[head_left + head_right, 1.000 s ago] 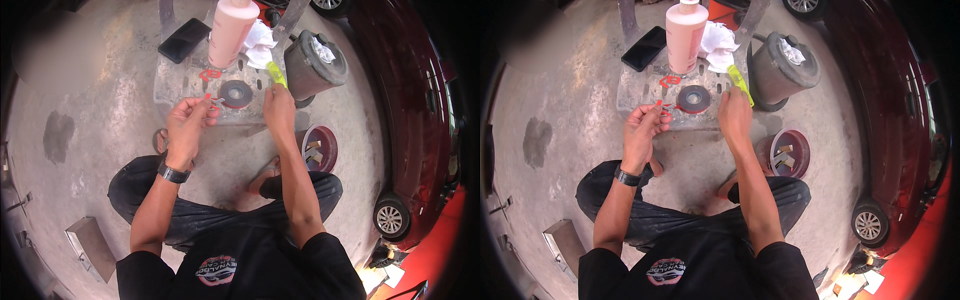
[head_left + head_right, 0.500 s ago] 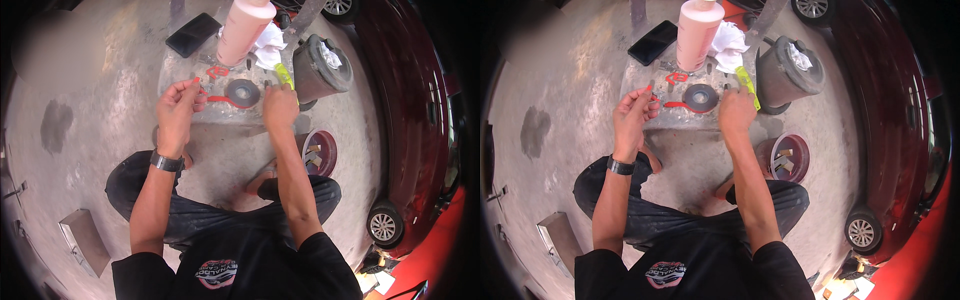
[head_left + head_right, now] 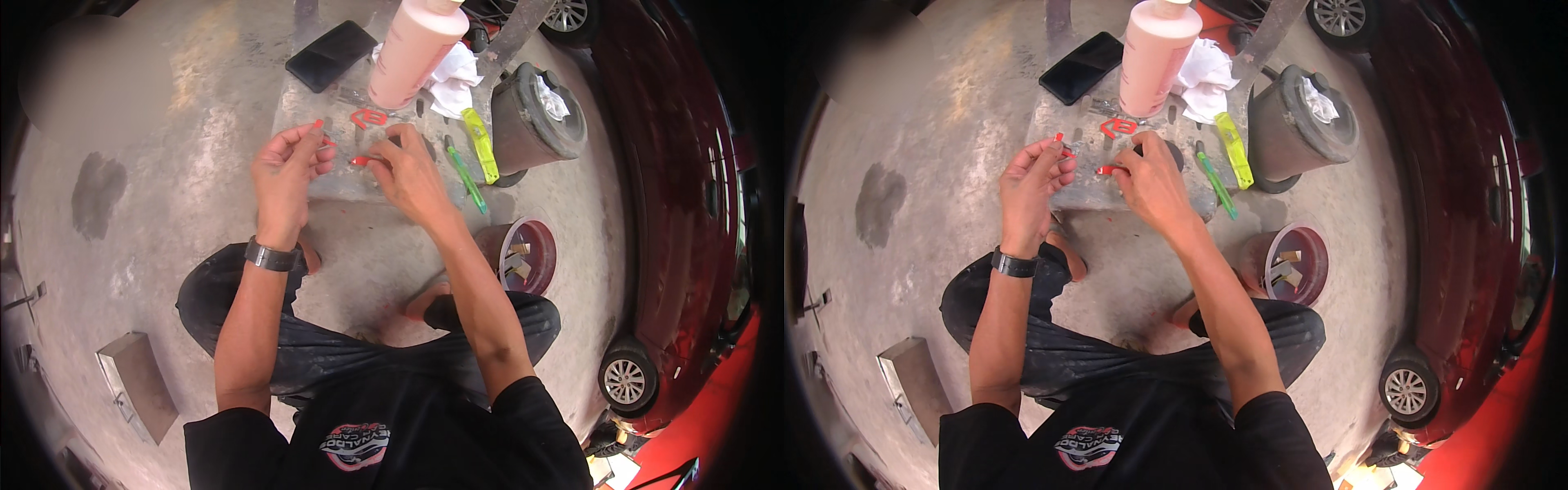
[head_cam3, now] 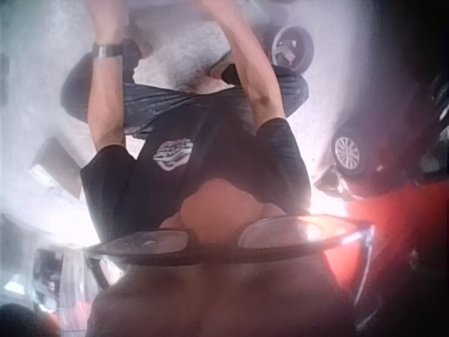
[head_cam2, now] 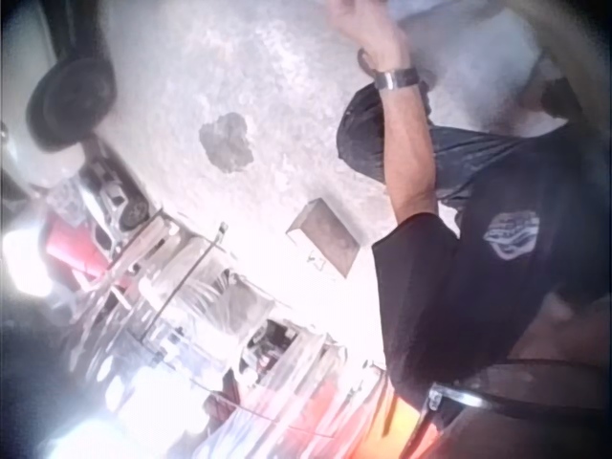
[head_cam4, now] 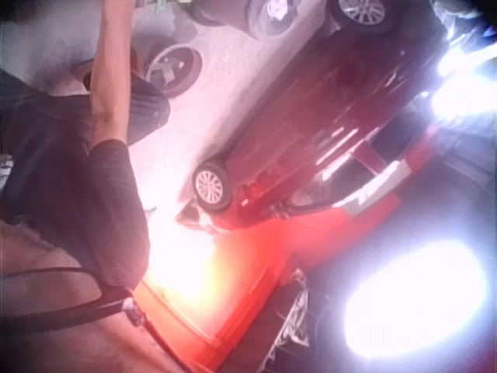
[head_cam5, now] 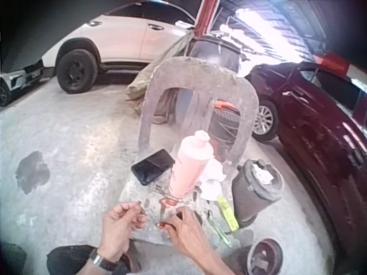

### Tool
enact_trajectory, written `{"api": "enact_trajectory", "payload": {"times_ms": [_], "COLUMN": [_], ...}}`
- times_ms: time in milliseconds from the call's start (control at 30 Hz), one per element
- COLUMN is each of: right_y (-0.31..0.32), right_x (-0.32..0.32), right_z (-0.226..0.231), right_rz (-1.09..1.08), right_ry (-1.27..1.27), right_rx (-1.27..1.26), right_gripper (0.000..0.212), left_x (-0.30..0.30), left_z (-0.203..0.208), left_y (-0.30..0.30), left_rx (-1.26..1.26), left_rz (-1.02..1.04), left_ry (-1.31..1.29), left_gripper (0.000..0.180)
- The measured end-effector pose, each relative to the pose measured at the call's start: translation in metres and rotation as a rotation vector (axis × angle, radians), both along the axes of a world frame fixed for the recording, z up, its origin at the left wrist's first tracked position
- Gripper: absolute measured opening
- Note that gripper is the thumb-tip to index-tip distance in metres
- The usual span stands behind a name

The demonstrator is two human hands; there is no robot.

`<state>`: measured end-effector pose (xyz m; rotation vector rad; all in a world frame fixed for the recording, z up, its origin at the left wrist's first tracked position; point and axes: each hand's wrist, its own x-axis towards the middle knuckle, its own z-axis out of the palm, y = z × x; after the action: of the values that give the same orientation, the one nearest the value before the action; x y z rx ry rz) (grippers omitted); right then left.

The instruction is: The person sits on the floor and repeatedly wraps small red plastic pieces with red tape using a green utility knife to cut the tape. The wrapped pieces are placed on a nearby stool. The person also briefly handles a yellow piece of tape.

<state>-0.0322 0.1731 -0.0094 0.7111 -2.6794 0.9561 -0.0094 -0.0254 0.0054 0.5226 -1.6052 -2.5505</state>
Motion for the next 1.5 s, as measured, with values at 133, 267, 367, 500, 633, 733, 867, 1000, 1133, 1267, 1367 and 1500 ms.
{"api": "enact_trajectory", "payload": {"times_ms": [133,267,367,500,633,733,867,1000,1133,1267,1367,1500], "right_y": [0.003,0.007,0.021,0.032,0.038,0.038,0.039,0.035,0.033,0.033,0.032,0.033], "right_x": [-0.002,-0.006,-0.013,-0.018,-0.02,-0.02,-0.02,-0.018,-0.016,-0.015,-0.014,-0.016], "right_z": [-0.009,-0.007,0.001,0.012,0.011,0.011,0.01,0.012,0.011,0.016,0.016,0.008], "right_rz": [-0.004,-0.017,-0.001,0.043,0.074,0.091,0.106,0.088,0.083,0.082,0.068,0.083], "right_ry": [-0.112,-0.357,-0.473,-0.594,-0.639,-0.671,-0.695,-0.723,-0.666,-0.707,-0.696,-0.669], "right_rx": [-0.038,-0.239,-0.356,-0.475,-0.512,-0.523,-0.528,-0.565,-0.572,-0.542,-0.518,-0.516], "right_gripper": [0.013,0.01,0.011,0.015,0.017,0.017,0.016,0.014,0.016,0.017,0.017,0.015], "left_x": [-0.001,-0.002,-0.001,0.003,0.006,0.008,0.009,0.012,0.012,0.011,0.011,0.009], "left_z": [-0.002,-0.005,-0.012,-0.008,-0.005,-0.004,-0.008,-0.006,-0.006,-0.009,-0.012,-0.015], "left_y": [0.001,0.003,0.007,0.016,0.026,0.034,0.035,0.037,0.043,0.045,0.045,0.043], "left_rx": [-0.033,-0.07,-0.112,-0.244,-0.281,-0.291,-0.275,-0.323,-0.333,-0.387,-0.336,-0.348], "left_rz": [0.001,0.001,-0.057,-0.162,-0.375,-0.387,-0.385,-0.405,-0.344,-0.322,-0.311,-0.287], "left_ry": [-0.018,-0.03,-0.031,-0.017,-0.012,-0.02,-0.008,-0.036,0.009,0.025,0.022,0.035], "left_gripper": [0.028,0.024,0.021,0.021,0.024,0.024,0.022,0.018,0.016,0.015,0.014,0.014]}}
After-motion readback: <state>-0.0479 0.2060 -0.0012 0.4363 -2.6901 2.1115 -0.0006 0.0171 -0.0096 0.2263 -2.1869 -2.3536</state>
